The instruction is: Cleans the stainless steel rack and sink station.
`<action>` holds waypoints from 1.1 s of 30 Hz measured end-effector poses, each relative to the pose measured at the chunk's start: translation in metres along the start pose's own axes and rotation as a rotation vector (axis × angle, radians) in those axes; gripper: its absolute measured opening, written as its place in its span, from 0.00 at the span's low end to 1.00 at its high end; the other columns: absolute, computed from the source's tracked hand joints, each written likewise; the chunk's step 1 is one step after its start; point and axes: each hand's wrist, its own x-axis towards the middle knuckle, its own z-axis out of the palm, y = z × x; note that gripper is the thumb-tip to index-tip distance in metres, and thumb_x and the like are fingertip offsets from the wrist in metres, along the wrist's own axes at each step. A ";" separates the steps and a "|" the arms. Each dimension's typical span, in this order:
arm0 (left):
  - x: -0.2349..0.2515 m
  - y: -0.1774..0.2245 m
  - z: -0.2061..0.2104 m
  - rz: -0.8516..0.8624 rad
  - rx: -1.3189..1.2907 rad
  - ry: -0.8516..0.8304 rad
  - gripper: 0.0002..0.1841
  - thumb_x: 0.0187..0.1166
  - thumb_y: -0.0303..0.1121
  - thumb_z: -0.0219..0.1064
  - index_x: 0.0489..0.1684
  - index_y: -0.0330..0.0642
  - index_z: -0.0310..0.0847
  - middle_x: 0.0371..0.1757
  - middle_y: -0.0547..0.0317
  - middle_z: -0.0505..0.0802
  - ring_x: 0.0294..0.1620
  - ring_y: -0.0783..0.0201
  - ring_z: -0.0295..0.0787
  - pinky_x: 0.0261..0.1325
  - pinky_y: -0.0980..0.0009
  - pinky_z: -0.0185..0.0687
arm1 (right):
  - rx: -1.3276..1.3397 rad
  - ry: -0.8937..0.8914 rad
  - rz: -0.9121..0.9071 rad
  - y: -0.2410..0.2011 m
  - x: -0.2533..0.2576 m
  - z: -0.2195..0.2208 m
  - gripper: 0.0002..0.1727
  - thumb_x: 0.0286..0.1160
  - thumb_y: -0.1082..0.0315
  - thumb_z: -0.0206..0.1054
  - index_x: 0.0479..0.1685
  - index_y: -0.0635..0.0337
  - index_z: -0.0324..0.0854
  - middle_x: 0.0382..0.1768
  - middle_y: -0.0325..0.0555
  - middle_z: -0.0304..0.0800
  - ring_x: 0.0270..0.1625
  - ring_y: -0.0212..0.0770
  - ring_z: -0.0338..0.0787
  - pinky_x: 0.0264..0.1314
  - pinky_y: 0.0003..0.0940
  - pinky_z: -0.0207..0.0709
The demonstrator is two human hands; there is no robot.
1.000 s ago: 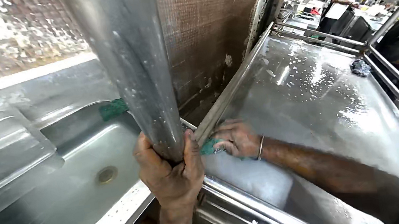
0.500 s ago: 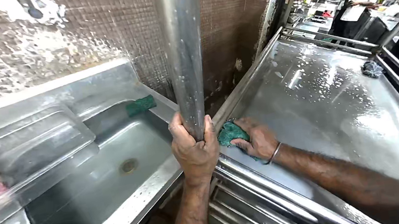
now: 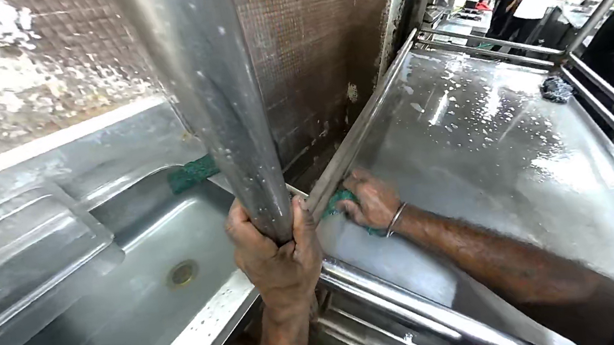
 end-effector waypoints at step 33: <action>-0.003 0.008 -0.001 -0.073 0.004 -0.021 0.37 0.77 0.47 0.71 0.68 0.16 0.68 0.48 0.34 0.90 0.46 0.65 0.91 0.55 0.68 0.87 | 0.071 0.029 -0.078 0.038 -0.031 -0.003 0.24 0.80 0.50 0.70 0.61 0.61 0.88 0.56 0.56 0.92 0.57 0.52 0.93 0.63 0.52 0.86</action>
